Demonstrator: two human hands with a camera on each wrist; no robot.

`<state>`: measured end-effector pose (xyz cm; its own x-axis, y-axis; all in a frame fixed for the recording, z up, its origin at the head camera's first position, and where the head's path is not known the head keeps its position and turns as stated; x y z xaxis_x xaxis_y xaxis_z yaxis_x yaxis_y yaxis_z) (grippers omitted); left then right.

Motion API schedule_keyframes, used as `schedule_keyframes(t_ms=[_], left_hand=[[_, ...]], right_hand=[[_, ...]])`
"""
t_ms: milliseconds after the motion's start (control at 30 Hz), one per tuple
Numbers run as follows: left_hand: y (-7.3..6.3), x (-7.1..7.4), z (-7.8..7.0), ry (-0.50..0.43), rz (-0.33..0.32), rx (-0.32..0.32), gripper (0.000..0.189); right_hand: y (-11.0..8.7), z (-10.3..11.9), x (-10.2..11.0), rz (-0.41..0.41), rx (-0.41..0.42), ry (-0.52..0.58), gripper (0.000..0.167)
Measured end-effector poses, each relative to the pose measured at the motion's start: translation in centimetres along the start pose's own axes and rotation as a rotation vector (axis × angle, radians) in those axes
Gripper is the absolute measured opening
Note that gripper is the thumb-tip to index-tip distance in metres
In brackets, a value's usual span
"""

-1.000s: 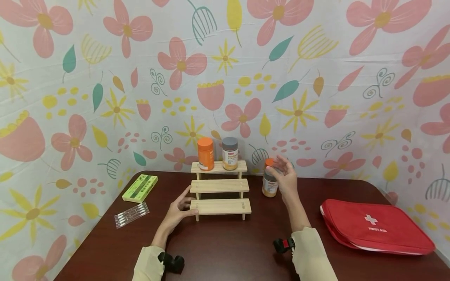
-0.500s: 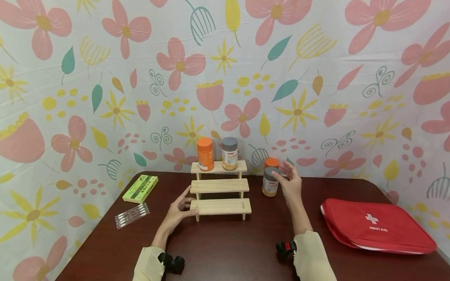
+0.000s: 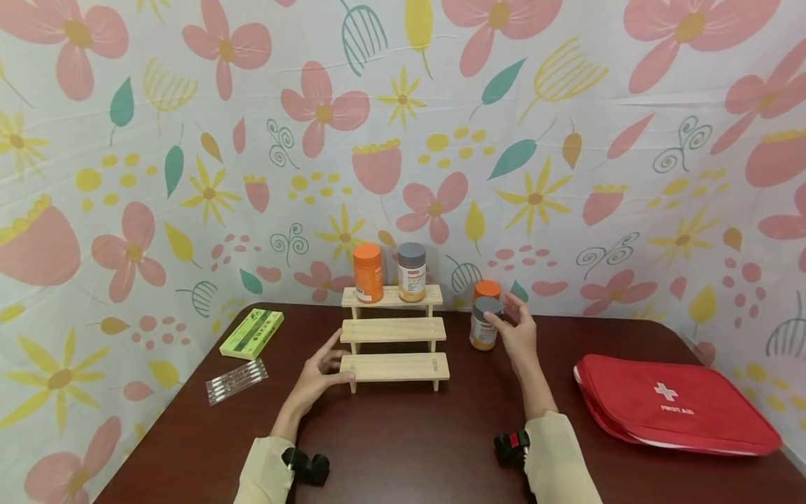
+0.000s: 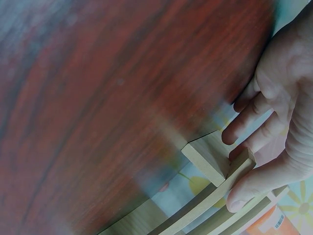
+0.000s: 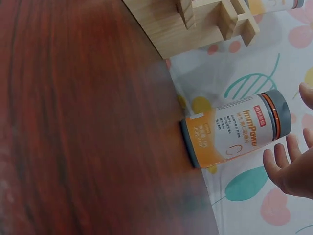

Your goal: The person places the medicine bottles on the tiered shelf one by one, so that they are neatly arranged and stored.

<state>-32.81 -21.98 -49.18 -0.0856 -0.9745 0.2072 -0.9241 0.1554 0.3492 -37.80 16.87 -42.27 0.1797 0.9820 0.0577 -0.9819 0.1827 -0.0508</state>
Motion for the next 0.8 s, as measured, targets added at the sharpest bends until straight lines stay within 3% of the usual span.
schedule_keyframes(t_ms=[233,800], left_hand=[[-0.2,0.0,0.2,-0.013,0.002,0.014,0.09],[0.1,0.1,0.0,-0.009,0.0,0.01,0.089]], right_hand=[[0.2,-0.7,-0.2,0.012,0.028,-0.036,0.068],[1.3,-1.9,-0.7,0.014,-0.016,-0.082,0.072]])
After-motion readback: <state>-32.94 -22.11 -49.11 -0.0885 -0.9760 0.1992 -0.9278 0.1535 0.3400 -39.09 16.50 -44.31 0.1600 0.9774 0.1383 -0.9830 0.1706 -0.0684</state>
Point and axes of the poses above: each hand's wrist, its own y-axis towards the middle knuckle, its own x-axis out of the back of the hand, z = x × y, the point moved 2 cm from there along y, towards the middle knuckle, and after that the axes turned 13 degrees about -x, right-handed, at the moved point
